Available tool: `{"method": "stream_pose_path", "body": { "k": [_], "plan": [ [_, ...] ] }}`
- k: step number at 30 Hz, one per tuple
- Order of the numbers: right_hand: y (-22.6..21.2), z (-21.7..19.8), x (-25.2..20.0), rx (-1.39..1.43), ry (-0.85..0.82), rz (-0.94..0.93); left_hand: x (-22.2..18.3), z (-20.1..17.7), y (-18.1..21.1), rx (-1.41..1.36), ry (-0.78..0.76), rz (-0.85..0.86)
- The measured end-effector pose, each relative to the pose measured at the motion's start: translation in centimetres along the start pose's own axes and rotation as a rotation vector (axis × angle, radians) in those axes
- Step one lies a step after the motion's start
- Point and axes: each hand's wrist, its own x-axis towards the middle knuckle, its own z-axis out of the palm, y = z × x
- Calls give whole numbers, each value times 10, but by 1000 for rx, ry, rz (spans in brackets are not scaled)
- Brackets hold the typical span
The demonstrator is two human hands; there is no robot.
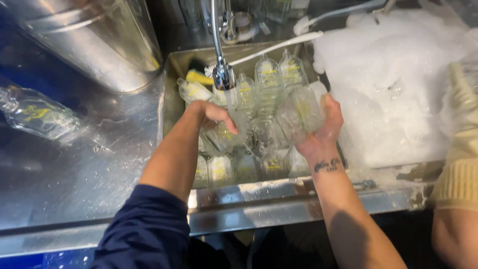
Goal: Rinsing and washing glass bottles under a faucet in a production sink area.
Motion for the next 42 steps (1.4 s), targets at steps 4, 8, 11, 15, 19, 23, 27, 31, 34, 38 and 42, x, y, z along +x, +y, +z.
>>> {"method": "stream_pose_path", "body": {
  "k": [4,8,11,15,19,23,27,31,34,38,42],
  "plan": [
    [8,2,-22,-24,95,49,-138,95,102,502,1,-261],
    [18,-13,-15,35,184,106,-112,120,97,1643,-204,-497],
    [15,-4,-22,93,232,109,-64,137,63,1984,55,-493],
    [18,-24,12,78,204,85,-78,161,44,2118,378,-583],
    [22,2,-26,14,178,71,-140,161,38,2165,398,-393],
    [16,6,-23,21,181,23,-188,164,53,2332,506,-539],
    [21,-7,-17,79,195,23,-200,156,63,2359,525,-592],
    [31,6,-36,37,214,46,-215,155,68,2355,499,-612],
    [35,9,-48,84,214,56,-211,149,67,2344,521,-584],
    [36,4,-44,66,180,40,-228,151,76,2346,560,-610],
    [39,29,-60,127,362,31,-227,135,89,2320,385,-600]
  ]
}}
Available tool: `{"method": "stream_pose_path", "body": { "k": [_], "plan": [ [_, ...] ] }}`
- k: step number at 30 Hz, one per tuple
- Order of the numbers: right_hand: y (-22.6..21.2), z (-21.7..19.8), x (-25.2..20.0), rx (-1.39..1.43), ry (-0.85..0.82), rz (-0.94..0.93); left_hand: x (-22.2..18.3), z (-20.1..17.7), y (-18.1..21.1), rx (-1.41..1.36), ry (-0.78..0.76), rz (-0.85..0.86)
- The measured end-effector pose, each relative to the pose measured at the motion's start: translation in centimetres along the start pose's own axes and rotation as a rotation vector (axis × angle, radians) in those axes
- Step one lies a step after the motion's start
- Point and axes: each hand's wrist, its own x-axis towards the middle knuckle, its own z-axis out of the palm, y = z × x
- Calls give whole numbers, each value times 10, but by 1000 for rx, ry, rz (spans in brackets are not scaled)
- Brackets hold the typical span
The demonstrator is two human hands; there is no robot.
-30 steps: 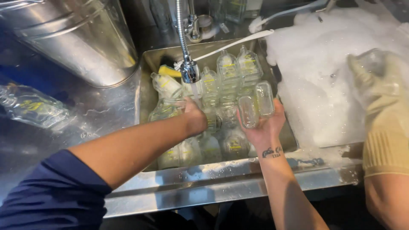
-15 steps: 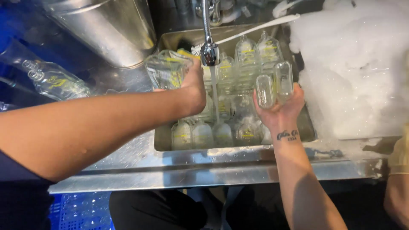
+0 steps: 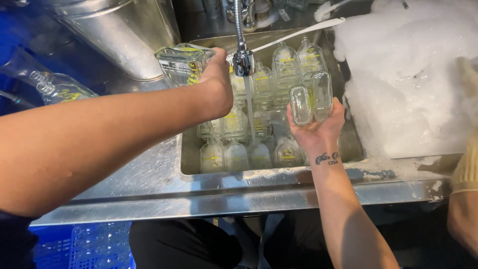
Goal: Rinsing and washing glass bottles under a faucet in a production sink area.
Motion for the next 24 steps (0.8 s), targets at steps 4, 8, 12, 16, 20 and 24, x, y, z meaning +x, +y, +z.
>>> {"method": "stream_pose_path", "body": {
  "k": [4,8,12,16,20,24],
  "plan": [
    [-3,-5,10,37,24,18,-1,-4,-3,10,10,-37],
    [-4,-6,13,67,25,21,-7,-6,-7,18,9,-64],
    [-7,-4,12,63,25,19,-16,-7,-11,46,11,-75],
    [-8,-2,7,57,-3,25,-13,-6,-12,58,24,-86],
    [-7,-1,7,82,5,32,-14,-6,-16,50,31,-107],
    [-7,-2,10,153,23,75,-25,-12,-22,40,28,-104]
  ]
}}
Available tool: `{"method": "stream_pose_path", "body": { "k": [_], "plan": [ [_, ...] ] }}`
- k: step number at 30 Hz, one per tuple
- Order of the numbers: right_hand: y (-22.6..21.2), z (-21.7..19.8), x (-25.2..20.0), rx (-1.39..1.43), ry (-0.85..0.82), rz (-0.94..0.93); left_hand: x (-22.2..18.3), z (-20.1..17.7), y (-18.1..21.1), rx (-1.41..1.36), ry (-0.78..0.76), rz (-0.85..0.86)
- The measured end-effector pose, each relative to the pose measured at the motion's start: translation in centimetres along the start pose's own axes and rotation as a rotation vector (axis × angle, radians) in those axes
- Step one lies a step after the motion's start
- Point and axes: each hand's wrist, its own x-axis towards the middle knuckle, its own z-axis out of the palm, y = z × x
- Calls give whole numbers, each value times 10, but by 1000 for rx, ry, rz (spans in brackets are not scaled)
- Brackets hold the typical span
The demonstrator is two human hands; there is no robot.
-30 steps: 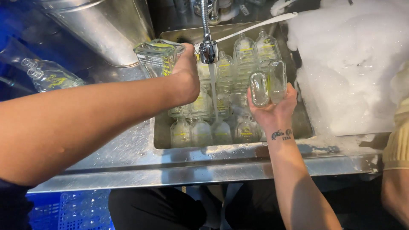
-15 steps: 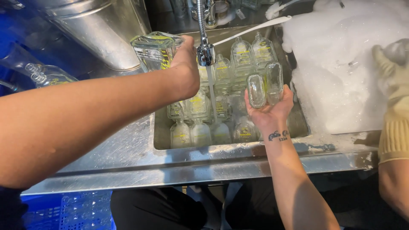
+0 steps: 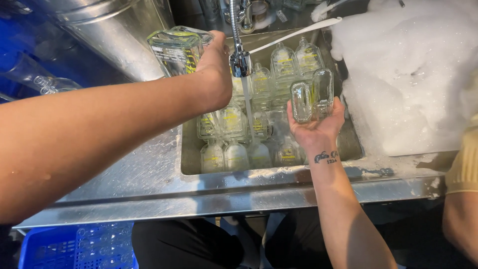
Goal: Rinsing and washing glass bottles under a faucet in a production sink area.
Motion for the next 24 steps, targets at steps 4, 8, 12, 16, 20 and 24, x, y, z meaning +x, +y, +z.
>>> {"method": "stream_pose_path", "body": {
  "k": [4,8,12,16,20,24],
  "plan": [
    [3,1,-3,-19,1,-24,-2,-5,-4,27,-5,-25],
    [2,-1,-1,-5,-1,-33,-8,-12,-8,64,-7,-22],
    [-1,-2,3,-5,-1,-24,-5,-17,-9,27,0,-12],
    [2,1,-6,-37,-25,-22,0,-11,-8,37,11,-39],
    [2,-7,0,-195,-69,-86,-22,1,-4,45,67,-12],
    [3,-4,21,-432,-296,-141,11,64,-2,-143,211,-115]
  ]
}}
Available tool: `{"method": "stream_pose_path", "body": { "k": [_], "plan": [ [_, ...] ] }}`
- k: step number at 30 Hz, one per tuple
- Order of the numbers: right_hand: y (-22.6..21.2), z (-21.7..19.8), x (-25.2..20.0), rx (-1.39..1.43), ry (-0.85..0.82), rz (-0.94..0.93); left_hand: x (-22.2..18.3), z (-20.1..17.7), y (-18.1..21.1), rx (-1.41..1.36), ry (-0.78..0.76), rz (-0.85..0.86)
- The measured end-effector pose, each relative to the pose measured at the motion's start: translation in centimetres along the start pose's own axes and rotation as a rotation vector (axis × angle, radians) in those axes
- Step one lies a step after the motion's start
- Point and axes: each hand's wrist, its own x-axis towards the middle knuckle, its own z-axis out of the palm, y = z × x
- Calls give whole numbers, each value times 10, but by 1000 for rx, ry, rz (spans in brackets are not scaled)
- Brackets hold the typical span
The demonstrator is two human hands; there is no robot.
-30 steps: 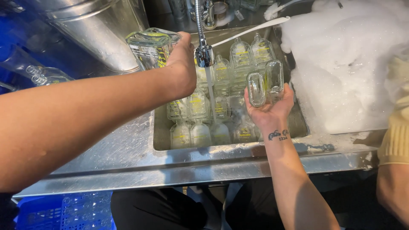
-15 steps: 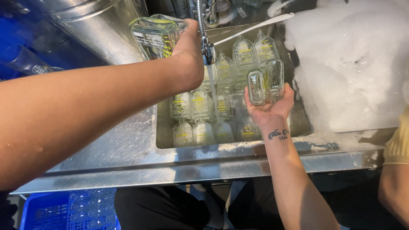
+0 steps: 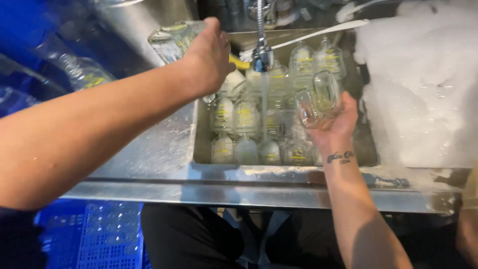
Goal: Rinsing and washing glass bottles under a faucet in a production sink area.
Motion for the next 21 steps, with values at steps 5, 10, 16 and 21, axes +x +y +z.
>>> {"method": "stream_pose_path", "body": {
  "k": [5,10,16,21],
  "plan": [
    [4,-21,64,-389,-101,86,-72,117,-11,-680,224,-254],
    [23,2,56,-1030,-189,-27,-138,231,53,-1389,403,-553],
    [57,-25,125,-1059,-762,-212,-140,277,109,-2224,743,-1027],
    [59,-56,174,-1202,-974,-372,-103,326,128,-2205,993,-1063]
  ]
}}
